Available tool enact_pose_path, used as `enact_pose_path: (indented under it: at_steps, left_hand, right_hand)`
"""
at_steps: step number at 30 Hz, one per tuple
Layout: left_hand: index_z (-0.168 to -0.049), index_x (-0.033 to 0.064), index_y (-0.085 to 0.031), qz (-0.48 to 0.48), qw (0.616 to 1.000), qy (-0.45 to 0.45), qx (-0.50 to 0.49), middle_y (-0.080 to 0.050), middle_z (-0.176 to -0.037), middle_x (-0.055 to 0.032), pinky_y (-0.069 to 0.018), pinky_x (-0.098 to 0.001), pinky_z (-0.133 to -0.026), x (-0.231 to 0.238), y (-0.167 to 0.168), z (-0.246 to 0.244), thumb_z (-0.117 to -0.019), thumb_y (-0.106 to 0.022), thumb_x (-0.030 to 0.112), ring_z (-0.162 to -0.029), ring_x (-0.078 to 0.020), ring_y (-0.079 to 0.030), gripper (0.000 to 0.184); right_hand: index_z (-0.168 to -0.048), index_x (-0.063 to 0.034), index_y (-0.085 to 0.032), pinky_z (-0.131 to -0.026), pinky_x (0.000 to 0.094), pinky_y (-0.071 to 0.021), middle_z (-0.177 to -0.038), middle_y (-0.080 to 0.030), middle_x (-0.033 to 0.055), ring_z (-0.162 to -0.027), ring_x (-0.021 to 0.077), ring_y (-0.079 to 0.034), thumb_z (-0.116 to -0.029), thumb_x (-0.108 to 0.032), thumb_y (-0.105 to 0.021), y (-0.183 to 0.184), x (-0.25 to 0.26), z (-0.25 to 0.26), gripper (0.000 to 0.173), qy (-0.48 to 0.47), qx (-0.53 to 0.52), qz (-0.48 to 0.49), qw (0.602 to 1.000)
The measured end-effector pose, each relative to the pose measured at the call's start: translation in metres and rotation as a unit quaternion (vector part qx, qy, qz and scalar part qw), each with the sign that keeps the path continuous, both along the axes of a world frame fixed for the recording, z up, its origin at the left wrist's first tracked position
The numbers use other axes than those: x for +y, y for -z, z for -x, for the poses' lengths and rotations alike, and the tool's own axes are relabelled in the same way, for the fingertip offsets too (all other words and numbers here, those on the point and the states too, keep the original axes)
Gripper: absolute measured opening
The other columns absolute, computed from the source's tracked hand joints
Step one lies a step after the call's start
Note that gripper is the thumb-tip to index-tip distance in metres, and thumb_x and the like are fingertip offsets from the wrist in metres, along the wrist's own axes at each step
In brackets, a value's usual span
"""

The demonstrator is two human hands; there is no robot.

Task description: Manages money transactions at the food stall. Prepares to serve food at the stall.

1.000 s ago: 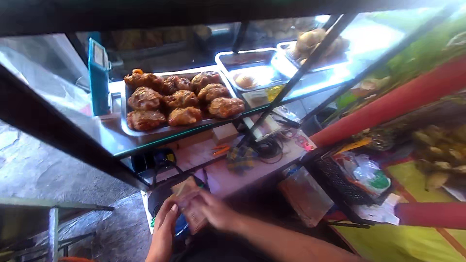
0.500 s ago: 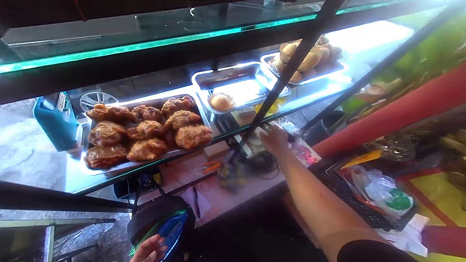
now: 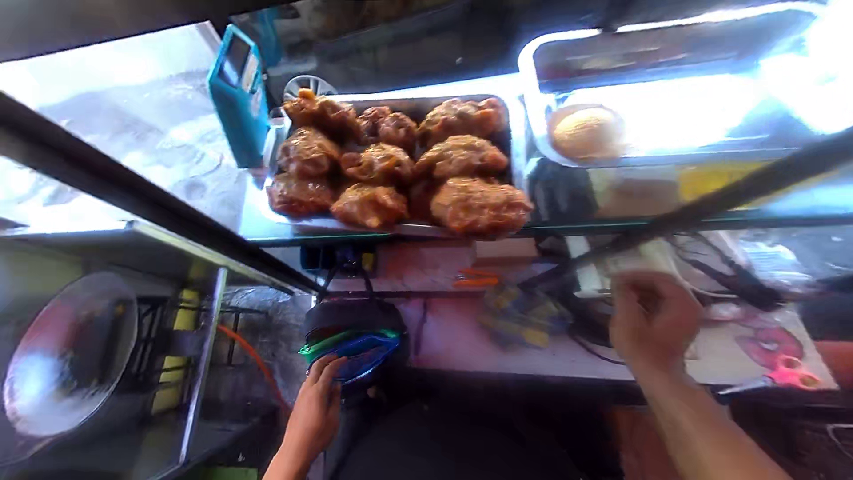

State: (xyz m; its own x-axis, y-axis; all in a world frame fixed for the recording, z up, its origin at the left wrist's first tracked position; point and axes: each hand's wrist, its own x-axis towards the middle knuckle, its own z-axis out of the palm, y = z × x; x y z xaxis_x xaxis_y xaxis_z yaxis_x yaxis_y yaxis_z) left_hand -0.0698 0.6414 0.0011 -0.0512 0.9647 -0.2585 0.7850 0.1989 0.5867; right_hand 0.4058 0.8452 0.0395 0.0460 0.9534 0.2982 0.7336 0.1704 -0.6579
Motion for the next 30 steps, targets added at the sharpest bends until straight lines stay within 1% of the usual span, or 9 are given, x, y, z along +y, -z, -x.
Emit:
enact_pose_path:
  at_steps: [3, 6, 8, 11, 14, 16, 20, 24, 30]
  left_hand:
    - [-0.144, 0.0184, -0.059, 0.012, 0.999, 0.014, 0.048, -0.057, -0.147, -0.0050, -0.0462, -0.0447, -0.113, -0.008, 0.003, -0.005, -0.1039, -0.046, 0.021, -0.135, -0.0205, -0.054, 0.042]
    - [-0.131, 0.0189, -0.068, 0.019, 0.994, 0.053, 0.097, -0.068, -0.130, -0.0018, -0.0488, -0.0443, -0.107, -0.012, 0.005, -0.007, -0.1042, -0.047, 0.029, -0.125, -0.0213, -0.061, 0.035]
    - [-0.128, 0.0199, -0.070, 0.026, 0.990, 0.080, 0.114, -0.070, -0.126, -0.0004, -0.0501, -0.0452, -0.104, -0.013, 0.004, -0.008, -0.1029, -0.049, 0.031, -0.122, -0.0223, -0.062, 0.034]
    - [-0.128, 0.0206, -0.070, 0.012, 0.982, 0.108, 0.156, -0.071, -0.122, 0.0011, -0.0508, -0.0474, -0.101, -0.014, -0.002, -0.009, -0.0991, -0.054, 0.035, -0.121, -0.0243, -0.062, 0.035]
    - [-0.122, 0.0200, -0.071, 0.004, 0.975, 0.129, 0.182, -0.073, -0.118, 0.0024, -0.0500, -0.0468, -0.102, -0.016, -0.003, -0.010, -0.0971, -0.058, 0.038, -0.120, -0.0235, -0.063, 0.033]
    - [-0.120, 0.0183, -0.072, 0.009, 0.974, 0.148, 0.170, -0.073, -0.117, 0.0011, -0.0505, -0.0468, -0.101, -0.019, -0.001, -0.008, -0.0980, -0.059, 0.036, -0.120, -0.0239, -0.064, 0.031]
    - [-0.122, 0.0184, -0.072, 0.005, 0.976, 0.169, 0.137, -0.074, -0.117, 0.0012, -0.0535, -0.0470, -0.096, -0.027, 0.004, 0.000, -0.0981, -0.061, 0.028, -0.117, -0.0246, -0.066, 0.028]
    - [-0.124, 0.0208, -0.071, -0.005, 0.978, 0.175, 0.114, -0.074, -0.120, 0.0036, -0.0554, -0.0458, -0.093, -0.032, 0.009, 0.008, -0.0997, -0.059, 0.023, -0.116, -0.0228, -0.067, 0.028]
    - [-0.135, 0.0227, -0.065, 0.079, 0.974, 0.200, 0.063, -0.069, -0.132, 0.0039, -0.0550, -0.0488, -0.093, -0.036, 0.010, 0.015, -0.1067, -0.048, 0.022, -0.126, -0.0249, -0.062, 0.033]
  right_hand:
    - [-0.104, 0.0007, -0.070, -0.065, 0.0372, -0.0597, -0.088, -0.070, 0.0101, -0.073, 0.0162, -0.067, -0.0981, -0.025, -0.056, 0.018, -0.056, 0.049, 0.030, -0.144, 0.065, 0.022, 0.987]
    - [-0.109, -0.0113, -0.075, -0.075, 0.0304, -0.0629, -0.096, -0.074, -0.0010, -0.083, 0.0072, -0.070, -0.1014, -0.026, -0.061, 0.021, -0.085, 0.133, 0.021, -0.299, 0.183, 0.153, 0.924]
    - [-0.112, -0.0154, -0.076, -0.083, 0.0289, -0.0625, -0.100, -0.074, -0.0029, -0.090, 0.0052, -0.070, -0.1037, -0.026, -0.060, 0.019, -0.083, 0.192, 0.021, -0.378, 0.148, 0.162, 0.899]
    - [-0.115, -0.0174, -0.075, -0.092, 0.0352, -0.0584, -0.105, -0.074, -0.0010, -0.100, 0.0110, -0.070, -0.1058, -0.027, -0.054, 0.022, -0.066, 0.259, 0.025, -0.479, -0.026, 0.179, 0.859]
    - [-0.112, -0.0123, -0.074, -0.082, 0.0471, -0.0594, -0.105, -0.073, 0.0065, -0.097, 0.0242, -0.071, -0.1044, -0.022, -0.055, 0.025, -0.059, 0.298, 0.022, -0.514, -0.229, 0.212, 0.799]
    - [-0.107, -0.0075, -0.073, -0.072, 0.0497, -0.0597, -0.101, -0.072, 0.0106, -0.088, 0.0294, -0.072, -0.0998, -0.013, -0.060, 0.026, -0.062, 0.311, 0.016, -0.513, -0.294, 0.193, 0.783]
    - [-0.107, -0.0055, -0.073, -0.065, 0.0478, -0.0599, -0.111, -0.068, 0.0127, -0.080, 0.0304, -0.069, -0.0946, -0.003, -0.063, 0.027, -0.067, 0.326, 0.016, -0.520, -0.338, 0.177, 0.764]
    - [-0.107, -0.0107, -0.072, -0.065, 0.0478, -0.0594, -0.100, -0.070, 0.0099, -0.083, 0.0300, -0.070, -0.0949, -0.016, -0.070, 0.039, -0.069, 0.325, 0.013, -0.523, -0.327, 0.159, 0.771]
    - [-0.109, -0.0070, -0.071, -0.071, 0.0502, -0.0579, -0.097, -0.071, 0.0130, -0.089, 0.0331, -0.071, -0.0984, -0.010, -0.060, 0.039, -0.077, 0.316, 0.016, -0.562, -0.353, 0.189, 0.724]
